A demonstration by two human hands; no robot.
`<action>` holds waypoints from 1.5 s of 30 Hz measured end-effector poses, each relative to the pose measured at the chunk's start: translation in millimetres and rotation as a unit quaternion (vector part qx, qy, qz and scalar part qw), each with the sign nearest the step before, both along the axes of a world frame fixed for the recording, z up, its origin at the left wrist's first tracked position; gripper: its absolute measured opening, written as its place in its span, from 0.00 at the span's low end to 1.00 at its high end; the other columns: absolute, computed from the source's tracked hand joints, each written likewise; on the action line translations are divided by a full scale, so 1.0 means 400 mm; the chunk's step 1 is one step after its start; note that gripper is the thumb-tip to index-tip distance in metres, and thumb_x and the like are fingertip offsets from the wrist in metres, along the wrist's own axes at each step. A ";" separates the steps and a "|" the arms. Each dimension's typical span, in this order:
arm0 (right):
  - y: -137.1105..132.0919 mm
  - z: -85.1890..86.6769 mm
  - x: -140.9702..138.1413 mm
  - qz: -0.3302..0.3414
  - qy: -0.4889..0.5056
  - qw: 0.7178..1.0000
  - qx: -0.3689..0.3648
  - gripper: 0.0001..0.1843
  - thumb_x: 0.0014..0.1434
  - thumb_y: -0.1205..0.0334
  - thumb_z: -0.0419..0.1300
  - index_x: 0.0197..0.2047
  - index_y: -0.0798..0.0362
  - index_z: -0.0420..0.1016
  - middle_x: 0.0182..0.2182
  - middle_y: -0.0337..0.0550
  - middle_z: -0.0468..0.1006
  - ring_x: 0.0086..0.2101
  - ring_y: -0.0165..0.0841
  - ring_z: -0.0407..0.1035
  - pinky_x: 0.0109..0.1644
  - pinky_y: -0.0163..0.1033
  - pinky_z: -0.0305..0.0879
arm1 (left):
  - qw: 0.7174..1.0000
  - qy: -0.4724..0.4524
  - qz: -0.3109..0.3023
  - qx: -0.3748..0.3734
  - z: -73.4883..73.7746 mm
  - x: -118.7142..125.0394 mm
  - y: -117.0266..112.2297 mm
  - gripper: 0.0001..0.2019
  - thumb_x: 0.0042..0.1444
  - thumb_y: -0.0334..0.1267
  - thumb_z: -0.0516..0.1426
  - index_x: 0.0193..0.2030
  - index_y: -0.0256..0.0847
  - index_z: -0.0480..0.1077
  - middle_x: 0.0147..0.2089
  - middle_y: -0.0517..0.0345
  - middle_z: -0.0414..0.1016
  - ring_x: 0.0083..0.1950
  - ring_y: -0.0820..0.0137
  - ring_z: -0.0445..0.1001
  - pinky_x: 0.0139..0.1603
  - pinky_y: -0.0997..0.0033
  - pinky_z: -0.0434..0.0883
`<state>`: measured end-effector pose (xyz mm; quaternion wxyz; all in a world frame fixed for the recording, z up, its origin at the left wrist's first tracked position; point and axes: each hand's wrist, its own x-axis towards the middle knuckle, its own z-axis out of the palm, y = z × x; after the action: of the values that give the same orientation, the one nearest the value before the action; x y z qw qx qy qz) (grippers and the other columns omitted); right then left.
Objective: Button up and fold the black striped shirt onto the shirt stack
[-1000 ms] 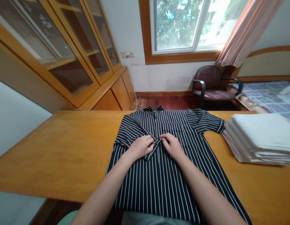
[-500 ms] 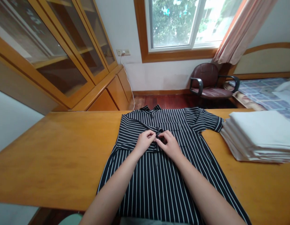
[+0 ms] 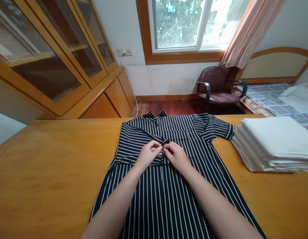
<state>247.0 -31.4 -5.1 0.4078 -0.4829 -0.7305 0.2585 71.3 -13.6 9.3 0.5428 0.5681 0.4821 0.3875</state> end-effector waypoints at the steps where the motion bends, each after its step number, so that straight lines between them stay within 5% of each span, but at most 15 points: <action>1: 0.000 0.001 0.000 0.004 0.000 1.000 -0.001 0.06 0.65 0.66 0.57 0.38 0.49 0.74 0.33 0.40 0.75 0.36 0.35 0.71 0.42 0.38 0.65 | 1.000 -0.004 0.000 -0.002 -0.001 0.000 0.000 0.13 0.54 0.46 0.64 0.37 0.39 0.72 0.36 0.59 0.78 0.36 0.67 0.82 0.42 0.66 0.81; 18: 0.003 0.004 0.008 -0.008 0.023 1.000 -0.013 0.06 0.65 0.66 0.55 0.37 0.49 0.71 0.35 0.41 0.75 0.38 0.35 0.71 0.45 0.39 0.65 | 1.000 -0.026 0.010 -0.013 -0.008 0.002 0.006 0.14 0.55 0.47 0.62 0.36 0.37 0.71 0.26 0.58 0.77 0.28 0.69 0.79 0.29 0.72 0.78; 45: 0.016 0.000 0.013 -0.048 0.064 0.996 -0.026 0.06 0.63 0.65 0.55 0.35 0.49 0.71 0.33 0.41 0.75 0.37 0.36 0.70 0.44 0.40 0.65 | 0.999 -0.045 0.022 -0.021 -0.025 -0.015 0.017 0.13 0.55 0.46 0.62 0.37 0.37 0.73 0.26 0.59 0.76 0.27 0.70 0.77 0.30 0.72 0.76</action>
<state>252.3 -25.1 -5.3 0.4529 -0.5102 -0.6720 0.2879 65.2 -6.8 -0.5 0.5672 0.5280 0.4773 0.4144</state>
